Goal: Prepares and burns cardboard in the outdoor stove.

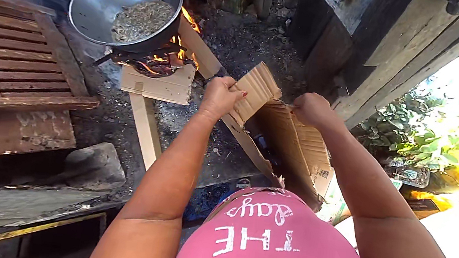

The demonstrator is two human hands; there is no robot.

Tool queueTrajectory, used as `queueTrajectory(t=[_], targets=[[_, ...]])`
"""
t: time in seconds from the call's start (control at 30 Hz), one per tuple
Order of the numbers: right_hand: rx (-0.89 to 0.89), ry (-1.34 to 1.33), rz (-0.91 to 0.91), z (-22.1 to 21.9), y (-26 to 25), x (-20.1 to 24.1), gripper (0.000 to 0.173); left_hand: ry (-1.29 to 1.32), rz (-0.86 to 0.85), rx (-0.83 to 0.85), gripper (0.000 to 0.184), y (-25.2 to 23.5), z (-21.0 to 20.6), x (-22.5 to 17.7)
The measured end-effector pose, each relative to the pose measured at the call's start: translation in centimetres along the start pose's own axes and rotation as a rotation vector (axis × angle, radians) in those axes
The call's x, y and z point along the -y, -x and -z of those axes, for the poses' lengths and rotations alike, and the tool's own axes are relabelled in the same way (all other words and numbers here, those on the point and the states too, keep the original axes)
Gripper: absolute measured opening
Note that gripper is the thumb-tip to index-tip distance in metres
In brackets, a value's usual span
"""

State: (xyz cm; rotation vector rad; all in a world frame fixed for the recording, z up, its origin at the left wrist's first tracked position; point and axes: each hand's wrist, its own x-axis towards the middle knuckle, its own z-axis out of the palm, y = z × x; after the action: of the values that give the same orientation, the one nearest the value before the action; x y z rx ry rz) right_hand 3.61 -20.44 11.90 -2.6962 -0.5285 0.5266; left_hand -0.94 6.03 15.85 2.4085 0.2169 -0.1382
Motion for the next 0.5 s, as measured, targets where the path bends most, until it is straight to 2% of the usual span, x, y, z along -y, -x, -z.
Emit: queueTrajectory(t=[0.1,0.2,0.33,0.5], targets=[[-0.071,-0.154,-0.059,0.2,-0.9,0.3,0.02,-0.058,-0.029,-0.065,0.028,-1.4,-0.1,-0.3],[-0.124,-0.345,-0.023,-0.2,-0.8,-0.3,0.026,-0.076,-0.077,-0.089,0.033,-2.5,-0.2,-0.4],[-0.074,-0.489,-0.07,-3.1,1.4,-4.2,0.034,-0.08,-0.148,-0.073,0.036,-2.9,-0.7,-0.7],[-0.112,-0.71,-0.127,-7.4,4.8,-9.2,0.028,0.001,-0.162,-0.068,0.036,-2.3,-1.5,0.1]])
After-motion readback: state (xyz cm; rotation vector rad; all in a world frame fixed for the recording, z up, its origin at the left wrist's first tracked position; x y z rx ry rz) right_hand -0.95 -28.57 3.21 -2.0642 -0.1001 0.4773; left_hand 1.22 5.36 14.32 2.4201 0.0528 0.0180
